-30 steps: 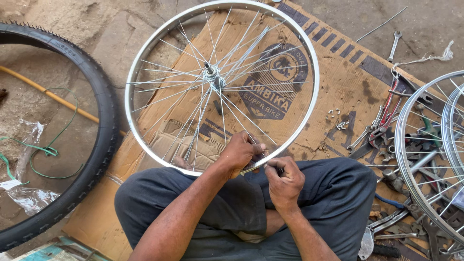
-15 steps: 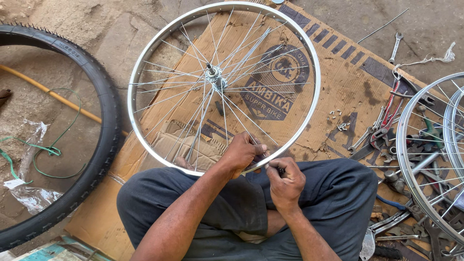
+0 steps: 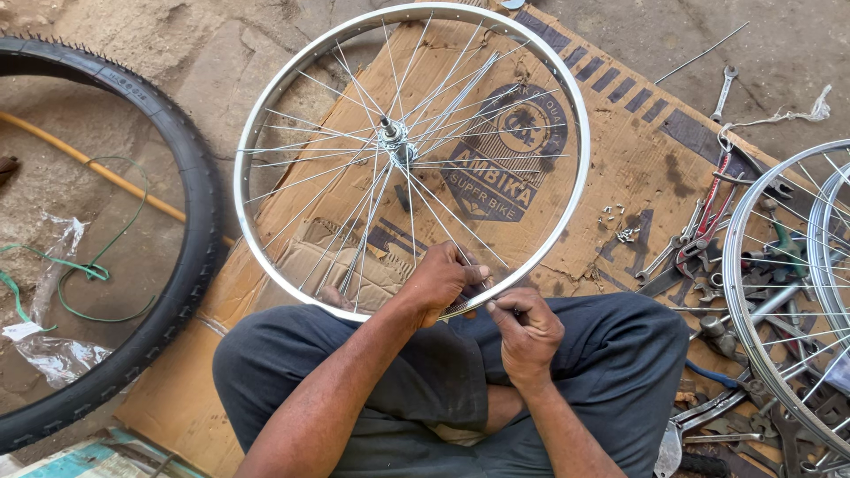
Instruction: The person sits on the ground and laces a bicycle wheel by hand. They insert spokes into the hub and rim, then tighten the nipples to secure the spokes in place. The person works methodically around the wheel, ensuring each spoke is properly seated.
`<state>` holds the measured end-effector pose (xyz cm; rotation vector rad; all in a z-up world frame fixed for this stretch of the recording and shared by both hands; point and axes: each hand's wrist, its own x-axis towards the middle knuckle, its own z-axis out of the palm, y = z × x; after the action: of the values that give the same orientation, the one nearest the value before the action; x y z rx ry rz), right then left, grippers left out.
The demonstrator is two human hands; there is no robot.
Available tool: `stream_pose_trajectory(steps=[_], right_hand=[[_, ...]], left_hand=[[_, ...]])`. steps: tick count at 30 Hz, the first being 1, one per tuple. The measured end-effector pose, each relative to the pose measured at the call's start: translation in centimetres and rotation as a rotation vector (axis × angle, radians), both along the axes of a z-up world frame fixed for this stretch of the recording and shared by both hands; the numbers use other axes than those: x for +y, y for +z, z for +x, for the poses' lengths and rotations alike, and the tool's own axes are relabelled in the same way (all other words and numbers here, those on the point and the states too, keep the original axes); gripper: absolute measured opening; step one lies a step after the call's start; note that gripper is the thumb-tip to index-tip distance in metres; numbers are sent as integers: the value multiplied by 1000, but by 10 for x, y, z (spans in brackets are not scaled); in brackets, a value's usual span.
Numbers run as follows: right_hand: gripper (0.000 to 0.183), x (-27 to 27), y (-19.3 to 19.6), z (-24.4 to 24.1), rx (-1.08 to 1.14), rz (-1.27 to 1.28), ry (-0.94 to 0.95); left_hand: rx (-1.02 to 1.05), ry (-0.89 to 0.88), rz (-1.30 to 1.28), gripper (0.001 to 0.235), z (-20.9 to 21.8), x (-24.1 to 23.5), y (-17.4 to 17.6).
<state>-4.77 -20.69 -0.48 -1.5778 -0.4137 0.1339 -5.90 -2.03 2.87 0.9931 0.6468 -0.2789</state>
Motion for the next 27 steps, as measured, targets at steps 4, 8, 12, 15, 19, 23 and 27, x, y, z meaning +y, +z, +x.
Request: stream_pose_trajectory(steps=[4,8,12,15,19,23,27], right_hand=[[17,2,-1,-8,45,18,-26],[18,3,-2,-7,43,24,-27],[17,0,-5,-4,61,35,-39],[18,0,-6,-2,69,38,-9],[17,4,-4,-1,-41,-8,-24],[20,6,-2,-4,-12,-17,-38],[31,2,-6,0,49,-363,-192]], left_hand=[[-7,-5,-3,18,-1,0,3],[3,-6,20,18,1,-1,2],[6,7,0,18,0,-1,-3],[-2,1,13,19,1,-1,-4],[1,-6,52,19,1,-3,-5],[-12,-17,64,18,-2,-1,-7],[27,-37,84,16,-1,0,-8]])
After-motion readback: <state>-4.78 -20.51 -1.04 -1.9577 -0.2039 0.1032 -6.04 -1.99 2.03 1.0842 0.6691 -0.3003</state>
